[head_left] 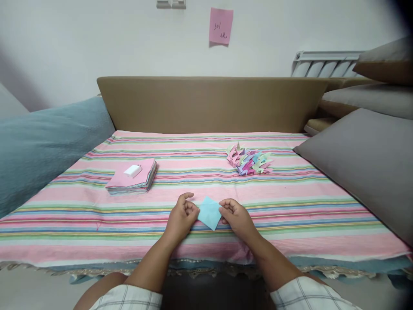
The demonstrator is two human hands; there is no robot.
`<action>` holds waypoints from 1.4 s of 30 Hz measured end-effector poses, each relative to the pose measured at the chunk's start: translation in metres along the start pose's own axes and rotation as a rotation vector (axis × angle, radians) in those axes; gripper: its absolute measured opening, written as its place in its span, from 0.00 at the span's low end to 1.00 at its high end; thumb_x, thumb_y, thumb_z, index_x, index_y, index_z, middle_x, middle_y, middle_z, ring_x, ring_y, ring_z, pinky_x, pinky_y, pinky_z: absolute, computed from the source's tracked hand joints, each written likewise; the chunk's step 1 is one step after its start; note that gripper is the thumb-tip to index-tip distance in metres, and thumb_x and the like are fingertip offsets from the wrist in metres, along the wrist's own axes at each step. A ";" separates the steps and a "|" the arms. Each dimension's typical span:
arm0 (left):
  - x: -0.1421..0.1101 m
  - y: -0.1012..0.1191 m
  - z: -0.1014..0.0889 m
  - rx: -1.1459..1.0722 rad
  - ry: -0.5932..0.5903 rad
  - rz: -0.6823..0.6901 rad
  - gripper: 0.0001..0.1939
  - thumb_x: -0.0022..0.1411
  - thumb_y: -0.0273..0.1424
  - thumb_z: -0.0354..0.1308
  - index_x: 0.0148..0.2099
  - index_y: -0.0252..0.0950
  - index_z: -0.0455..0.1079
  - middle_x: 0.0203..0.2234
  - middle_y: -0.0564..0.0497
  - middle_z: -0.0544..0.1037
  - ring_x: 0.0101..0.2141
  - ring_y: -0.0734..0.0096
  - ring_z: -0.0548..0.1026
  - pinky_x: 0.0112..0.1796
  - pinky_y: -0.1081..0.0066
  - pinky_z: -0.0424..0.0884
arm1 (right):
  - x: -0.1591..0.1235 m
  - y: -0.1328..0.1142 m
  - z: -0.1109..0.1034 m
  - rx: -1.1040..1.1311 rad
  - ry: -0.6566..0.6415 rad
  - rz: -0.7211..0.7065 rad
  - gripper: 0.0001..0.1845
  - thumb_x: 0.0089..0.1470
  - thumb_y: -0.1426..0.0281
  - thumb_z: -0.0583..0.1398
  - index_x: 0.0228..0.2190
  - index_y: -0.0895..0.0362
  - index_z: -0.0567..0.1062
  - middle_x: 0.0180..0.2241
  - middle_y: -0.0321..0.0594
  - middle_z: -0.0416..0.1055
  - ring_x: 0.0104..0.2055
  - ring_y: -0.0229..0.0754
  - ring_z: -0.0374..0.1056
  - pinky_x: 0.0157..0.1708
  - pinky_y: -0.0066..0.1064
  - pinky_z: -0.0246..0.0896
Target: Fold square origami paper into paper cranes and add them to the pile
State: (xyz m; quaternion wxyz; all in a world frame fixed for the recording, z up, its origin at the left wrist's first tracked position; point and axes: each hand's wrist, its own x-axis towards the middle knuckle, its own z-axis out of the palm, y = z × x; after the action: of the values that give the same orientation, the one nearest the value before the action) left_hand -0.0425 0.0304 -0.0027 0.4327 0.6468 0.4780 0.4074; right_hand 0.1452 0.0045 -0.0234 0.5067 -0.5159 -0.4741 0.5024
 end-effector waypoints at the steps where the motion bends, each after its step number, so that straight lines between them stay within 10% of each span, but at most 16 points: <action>1: 0.001 0.000 -0.001 0.017 0.004 0.003 0.21 0.54 0.30 0.54 0.50 0.38 0.54 0.23 0.59 0.69 0.22 0.77 0.67 0.27 0.75 0.63 | 0.000 0.000 -0.001 -0.073 0.000 -0.009 0.12 0.48 0.62 0.57 0.33 0.57 0.67 0.23 0.32 0.64 0.22 0.34 0.61 0.22 0.27 0.59; 13: 0.001 -0.006 -0.005 0.425 0.063 0.088 0.19 0.55 0.29 0.52 0.51 0.40 0.60 0.32 0.54 0.75 0.30 0.72 0.73 0.34 0.71 0.68 | -0.001 0.006 -0.002 -0.842 0.053 -0.543 0.09 0.52 0.72 0.55 0.37 0.56 0.73 0.38 0.43 0.70 0.41 0.45 0.64 0.42 0.36 0.59; 42: 0.001 -0.011 -0.007 0.121 0.025 0.013 0.20 0.52 0.23 0.49 0.48 0.39 0.65 0.37 0.49 0.79 0.40 0.66 0.75 0.46 0.59 0.65 | -0.002 0.006 -0.003 -0.959 0.006 -0.550 0.11 0.54 0.71 0.55 0.39 0.57 0.73 0.38 0.43 0.71 0.40 0.45 0.63 0.41 0.37 0.59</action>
State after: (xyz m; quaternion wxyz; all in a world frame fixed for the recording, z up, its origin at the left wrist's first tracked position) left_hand -0.0521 0.0340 -0.0108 0.3841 0.6699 0.5029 0.3883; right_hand 0.1477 0.0027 -0.0295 0.3289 -0.5476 -0.7655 0.0780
